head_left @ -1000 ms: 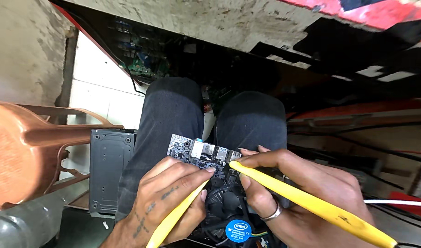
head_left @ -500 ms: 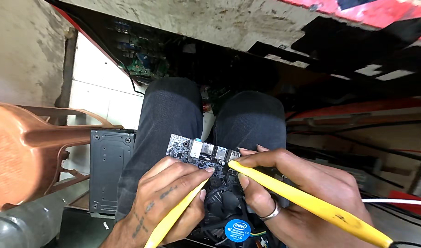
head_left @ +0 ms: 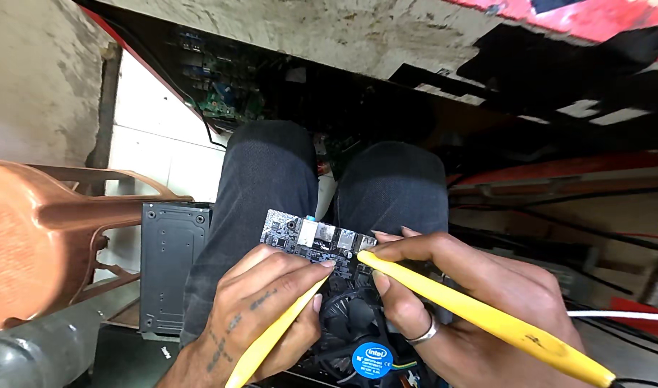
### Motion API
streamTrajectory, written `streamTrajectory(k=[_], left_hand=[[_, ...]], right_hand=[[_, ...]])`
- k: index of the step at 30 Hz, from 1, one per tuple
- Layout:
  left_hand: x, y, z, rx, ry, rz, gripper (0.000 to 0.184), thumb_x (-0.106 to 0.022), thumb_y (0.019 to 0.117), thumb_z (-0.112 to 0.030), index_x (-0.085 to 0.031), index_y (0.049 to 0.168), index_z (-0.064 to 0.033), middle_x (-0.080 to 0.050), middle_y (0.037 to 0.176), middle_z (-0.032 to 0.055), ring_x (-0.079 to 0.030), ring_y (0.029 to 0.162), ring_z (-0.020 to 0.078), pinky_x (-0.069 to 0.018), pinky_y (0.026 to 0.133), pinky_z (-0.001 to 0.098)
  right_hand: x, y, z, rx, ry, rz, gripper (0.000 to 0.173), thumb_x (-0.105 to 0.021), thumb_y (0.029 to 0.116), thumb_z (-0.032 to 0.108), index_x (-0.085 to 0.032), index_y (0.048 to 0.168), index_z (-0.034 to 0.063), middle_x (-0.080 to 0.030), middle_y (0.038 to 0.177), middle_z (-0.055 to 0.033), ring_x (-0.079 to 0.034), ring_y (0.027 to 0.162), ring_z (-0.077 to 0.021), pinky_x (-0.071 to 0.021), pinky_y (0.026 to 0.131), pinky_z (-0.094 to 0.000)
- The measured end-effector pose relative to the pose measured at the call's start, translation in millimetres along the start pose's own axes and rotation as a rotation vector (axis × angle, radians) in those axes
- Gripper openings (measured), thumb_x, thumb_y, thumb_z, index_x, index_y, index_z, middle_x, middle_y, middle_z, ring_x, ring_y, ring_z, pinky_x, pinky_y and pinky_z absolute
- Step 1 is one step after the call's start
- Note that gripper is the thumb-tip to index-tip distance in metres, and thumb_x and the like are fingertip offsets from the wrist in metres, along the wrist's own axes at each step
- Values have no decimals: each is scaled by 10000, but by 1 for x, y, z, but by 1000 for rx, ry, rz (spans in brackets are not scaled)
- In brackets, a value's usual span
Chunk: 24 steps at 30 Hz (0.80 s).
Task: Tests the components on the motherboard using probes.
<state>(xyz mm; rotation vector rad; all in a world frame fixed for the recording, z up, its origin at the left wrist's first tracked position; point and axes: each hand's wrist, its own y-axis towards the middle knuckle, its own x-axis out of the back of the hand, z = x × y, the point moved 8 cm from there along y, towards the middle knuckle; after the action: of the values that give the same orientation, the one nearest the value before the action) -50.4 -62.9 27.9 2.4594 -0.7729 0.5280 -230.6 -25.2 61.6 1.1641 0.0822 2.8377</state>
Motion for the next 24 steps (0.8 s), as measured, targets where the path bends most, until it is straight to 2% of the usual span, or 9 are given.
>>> streamTrajectory(k=[3, 5, 9, 16, 22, 24], left_hand=[[0, 0, 0, -1, 6, -4, 256, -574, 978, -202, -762, 1072, -56, -722, 963, 14, -640, 953, 67, -510, 824, 201], [0, 0, 0, -1, 4, -1, 253, -577, 977, -199, -762, 1077, -57, -722, 966, 13, -638, 953, 68, -511, 821, 200], [1, -1, 0, 0, 2, -1, 252, -579, 979, -203, -759, 1085, -61, -720, 972, 12, -637, 958, 69, -510, 823, 199], [1, -1, 0, 3, 2, -7, 250, -580, 974, -198, -761, 1077, -59, -729, 980, 14, -645, 970, 70, -519, 836, 202], [1, -1, 1, 6, 2, -10, 251, -578, 977, -203, -756, 1083, -61, -723, 973, 10, -644, 966, 70, -518, 834, 203], [1, -1, 1, 5, 0, -10, 253, -580, 981, -206, -757, 1088, -62, -726, 979, 9, -644, 969, 69, -521, 836, 204]], right_hand=[[0, 0, 0, 0, -1, -2, 208, -611, 947, 261, -738, 998, 106, -704, 850, 82, -671, 842, 22, -579, 769, -182], [0, 0, 0, -3, -8, -4, 202, -609, 946, 265, -735, 992, 115, -689, 833, 88, -655, 816, 29, -559, 721, -166], [-1, 0, 0, -5, -1, 5, 219, -606, 953, 277, -735, 1005, 108, -714, 865, 79, -681, 881, 14, -578, 780, -184], [0, -1, 0, -18, 5, 7, 213, -606, 956, 284, -732, 1002, 118, -707, 858, 79, -659, 838, 33, -542, 697, -149], [0, -1, 0, -9, -4, -5, 222, -603, 954, 279, -736, 998, 107, -714, 858, 72, -671, 860, 22, -558, 743, -165], [-1, -1, 0, -11, 0, -2, 228, -601, 957, 274, -740, 1007, 99, -730, 888, 62, -690, 907, 10, -581, 809, -187]])
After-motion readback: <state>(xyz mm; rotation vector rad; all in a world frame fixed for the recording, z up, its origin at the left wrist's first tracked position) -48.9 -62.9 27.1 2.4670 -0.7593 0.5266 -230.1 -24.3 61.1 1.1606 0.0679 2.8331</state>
